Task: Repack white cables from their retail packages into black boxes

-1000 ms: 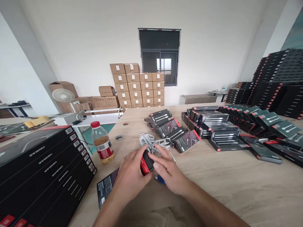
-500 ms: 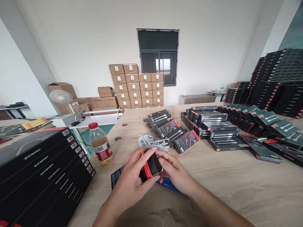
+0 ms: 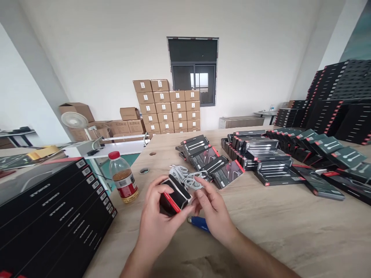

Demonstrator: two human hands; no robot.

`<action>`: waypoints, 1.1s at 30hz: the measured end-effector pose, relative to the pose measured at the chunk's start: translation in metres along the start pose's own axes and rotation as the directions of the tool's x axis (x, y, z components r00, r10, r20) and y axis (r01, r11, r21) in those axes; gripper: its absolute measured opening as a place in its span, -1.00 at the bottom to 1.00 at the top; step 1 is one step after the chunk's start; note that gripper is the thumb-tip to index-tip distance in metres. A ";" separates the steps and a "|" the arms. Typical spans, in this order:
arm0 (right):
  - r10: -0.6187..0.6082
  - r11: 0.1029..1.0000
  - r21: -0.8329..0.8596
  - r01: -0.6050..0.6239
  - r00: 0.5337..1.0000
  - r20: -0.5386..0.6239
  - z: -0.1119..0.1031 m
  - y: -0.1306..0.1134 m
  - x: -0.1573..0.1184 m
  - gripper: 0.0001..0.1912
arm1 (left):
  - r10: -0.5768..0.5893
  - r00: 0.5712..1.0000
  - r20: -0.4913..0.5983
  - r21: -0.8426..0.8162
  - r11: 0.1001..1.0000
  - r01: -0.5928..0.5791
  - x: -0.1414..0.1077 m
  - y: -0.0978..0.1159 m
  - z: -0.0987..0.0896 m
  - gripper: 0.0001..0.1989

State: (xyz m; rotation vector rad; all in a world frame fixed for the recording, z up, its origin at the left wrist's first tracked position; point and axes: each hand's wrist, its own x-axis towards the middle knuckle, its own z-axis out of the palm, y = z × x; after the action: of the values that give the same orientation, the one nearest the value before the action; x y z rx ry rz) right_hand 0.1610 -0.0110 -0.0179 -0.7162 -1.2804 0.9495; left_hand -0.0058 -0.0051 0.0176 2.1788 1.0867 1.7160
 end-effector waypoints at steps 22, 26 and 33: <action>-0.427 0.696 -0.551 0.460 0.882 0.197 0.001 -0.005 -0.011 -0.33 | -0.290 0.957 -0.011 -0.289 0.917 0.275 -0.003 0.005 0.001 -0.55; -0.456 0.689 -0.531 0.493 0.865 0.211 -0.002 -0.011 -0.009 -0.39 | -0.214 0.975 0.063 -0.181 0.958 0.222 0.000 -0.002 -0.008 -0.75; -0.503 0.675 -0.544 0.498 0.850 0.154 0.001 -0.018 -0.005 -0.62 | -0.109 0.994 0.024 -0.340 0.934 0.111 0.003 -0.004 -0.012 -0.94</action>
State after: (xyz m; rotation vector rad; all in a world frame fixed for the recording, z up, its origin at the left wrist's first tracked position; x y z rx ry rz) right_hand 0.1633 -0.0236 -0.0045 -0.7515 -1.6630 0.0882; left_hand -0.0182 -0.0037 0.0220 1.8725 0.8184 1.7010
